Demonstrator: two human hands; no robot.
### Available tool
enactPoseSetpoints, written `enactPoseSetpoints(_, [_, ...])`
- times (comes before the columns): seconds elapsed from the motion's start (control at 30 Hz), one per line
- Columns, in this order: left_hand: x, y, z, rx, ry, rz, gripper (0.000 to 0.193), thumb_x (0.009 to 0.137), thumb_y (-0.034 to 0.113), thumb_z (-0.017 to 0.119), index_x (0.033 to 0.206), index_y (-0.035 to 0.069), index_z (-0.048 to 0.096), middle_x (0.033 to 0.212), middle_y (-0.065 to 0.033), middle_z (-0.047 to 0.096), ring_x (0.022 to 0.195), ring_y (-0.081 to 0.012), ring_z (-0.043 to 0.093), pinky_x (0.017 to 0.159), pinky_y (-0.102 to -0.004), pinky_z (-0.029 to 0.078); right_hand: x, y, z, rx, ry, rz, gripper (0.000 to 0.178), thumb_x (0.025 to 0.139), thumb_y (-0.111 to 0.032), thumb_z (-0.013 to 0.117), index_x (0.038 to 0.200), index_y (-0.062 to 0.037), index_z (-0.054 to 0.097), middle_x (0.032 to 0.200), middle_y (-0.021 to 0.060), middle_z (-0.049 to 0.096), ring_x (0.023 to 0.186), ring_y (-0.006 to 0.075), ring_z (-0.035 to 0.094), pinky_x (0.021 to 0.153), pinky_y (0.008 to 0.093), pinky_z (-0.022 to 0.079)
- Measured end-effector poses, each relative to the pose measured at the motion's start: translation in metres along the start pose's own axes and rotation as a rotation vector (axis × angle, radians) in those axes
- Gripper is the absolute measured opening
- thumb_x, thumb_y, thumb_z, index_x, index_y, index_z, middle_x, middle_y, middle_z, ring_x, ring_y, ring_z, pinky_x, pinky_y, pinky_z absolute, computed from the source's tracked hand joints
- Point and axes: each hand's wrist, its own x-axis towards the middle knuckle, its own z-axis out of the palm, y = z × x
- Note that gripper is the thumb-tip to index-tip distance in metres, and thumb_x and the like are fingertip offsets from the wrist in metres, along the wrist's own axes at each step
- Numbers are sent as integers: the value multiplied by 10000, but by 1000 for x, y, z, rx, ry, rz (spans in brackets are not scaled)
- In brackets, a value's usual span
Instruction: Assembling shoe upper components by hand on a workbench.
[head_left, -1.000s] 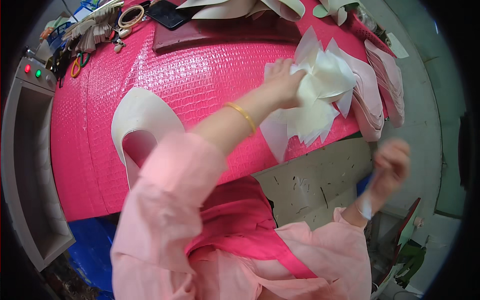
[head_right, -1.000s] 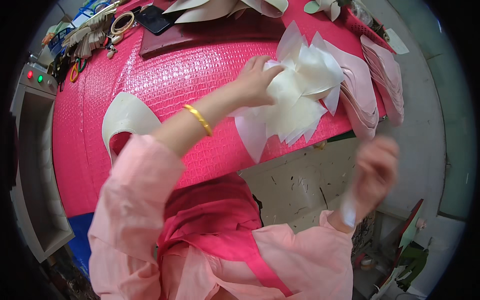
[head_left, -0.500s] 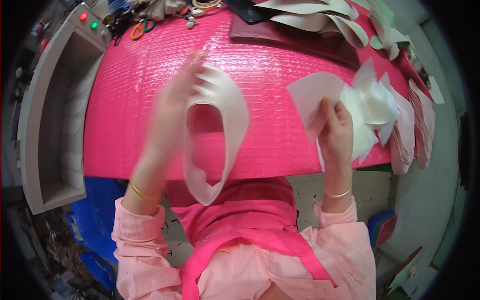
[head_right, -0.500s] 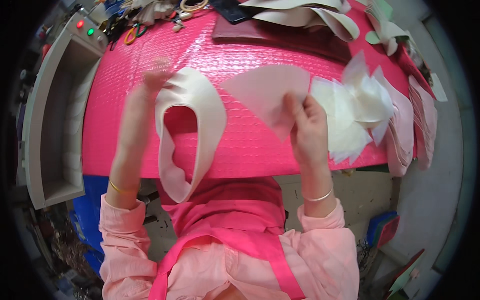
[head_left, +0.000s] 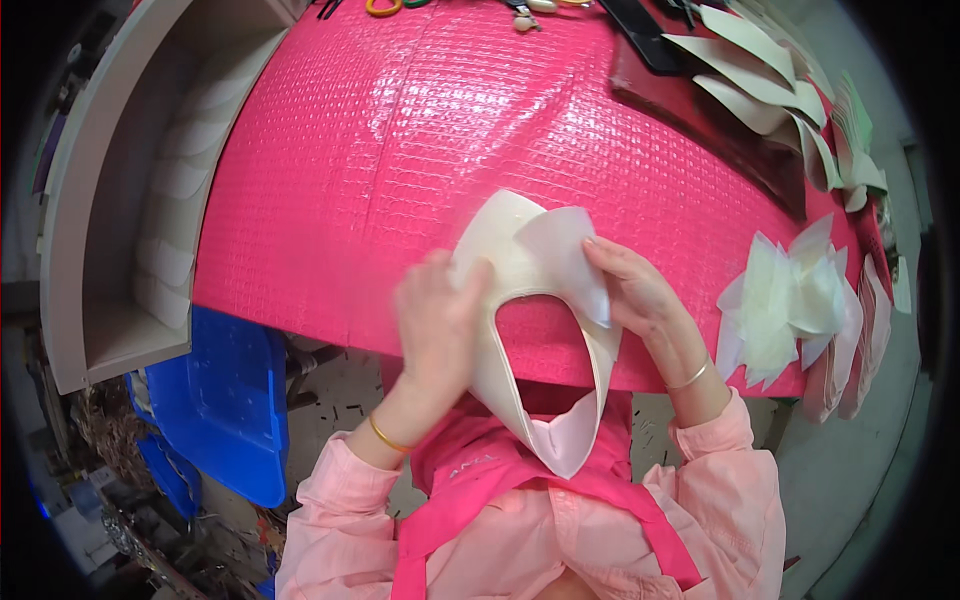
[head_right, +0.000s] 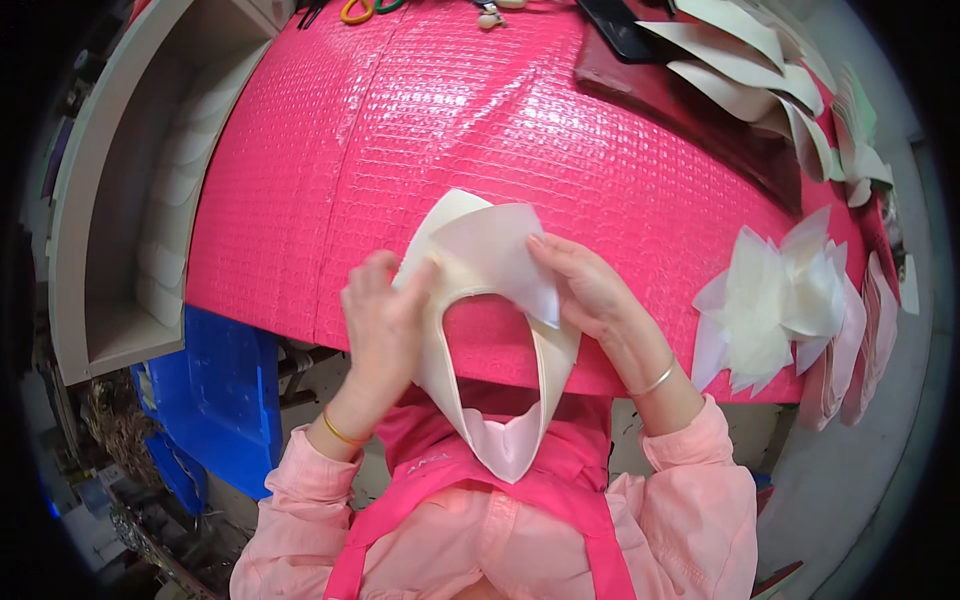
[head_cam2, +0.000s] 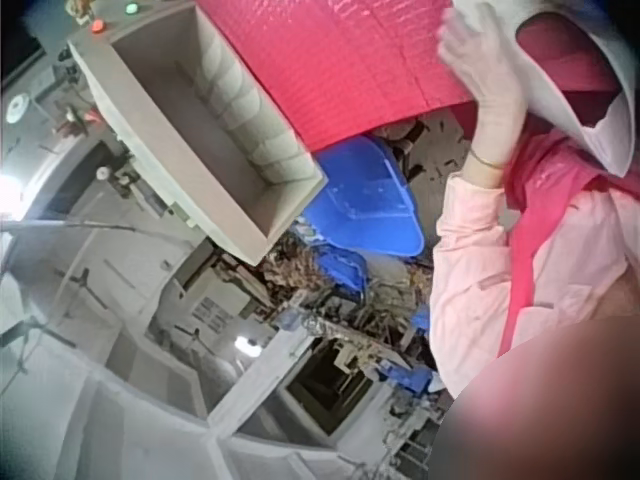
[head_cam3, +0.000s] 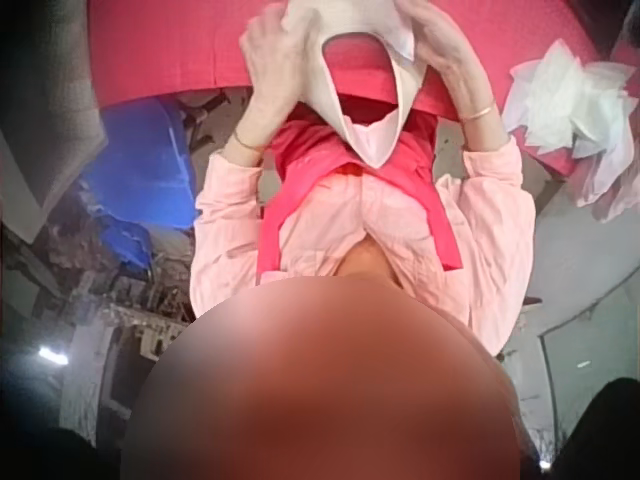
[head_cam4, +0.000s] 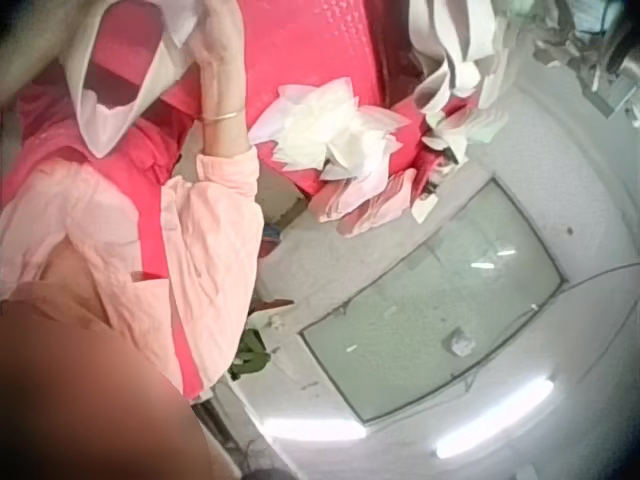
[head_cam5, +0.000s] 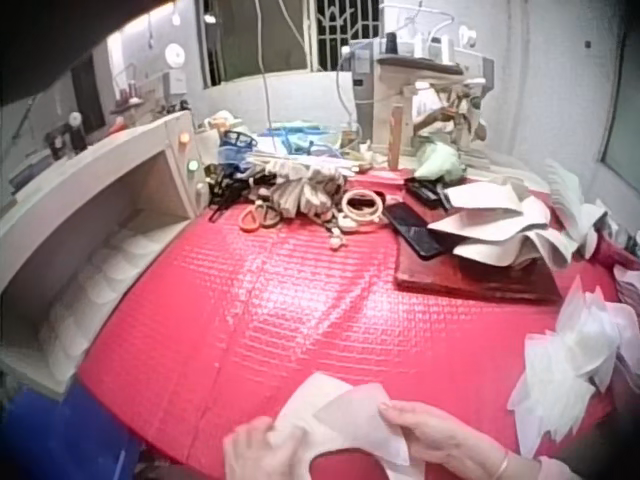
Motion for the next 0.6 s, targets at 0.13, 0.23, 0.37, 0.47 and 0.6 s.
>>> enactPoseSetpoints(0.13, [2,-15,9,-416,-321,-120,345,762,185,581,1084,64,549,779,-110,540,637,-250,542,540,-323,419,18,-14,23,-343,187,-158,295,838,-159,565,1086,-5,523,883,77,611,793,103,588,677,234,475])
enactPoseSetpoints(0.23, [27,-45,5,-1434,-602,-932,295,848,243,558,950,-33,577,650,-78,598,522,-138,570,452,-223,424,44,-7,22,-855,299,-408,218,739,-92,653,908,-19,537,650,17,576,598,79,546,511,224,402])
enactPoseSetpoints(0.37, [27,-41,7,-1423,-568,-894,243,858,220,550,837,-22,556,587,-77,584,486,-118,579,415,-182,439,56,-4,23,-1011,361,-397,195,734,-108,661,860,-13,547,638,37,577,591,87,541,513,231,410])
enactPoseSetpoints(0.47, [23,-40,12,-1374,-516,-915,243,857,221,552,775,-6,529,553,-80,573,418,-113,549,368,-183,414,57,-5,34,-1055,462,-375,189,725,-119,665,824,-5,551,612,56,568,566,96,533,499,245,405])
enactPoseSetpoints(0.6, [28,-40,12,-1322,-530,-921,241,853,214,556,766,-8,524,517,-80,558,374,-113,524,333,-188,389,59,-9,36,-1170,542,-348,201,717,-140,667,801,-1,547,597,76,560,547,110,528,489,265,402])
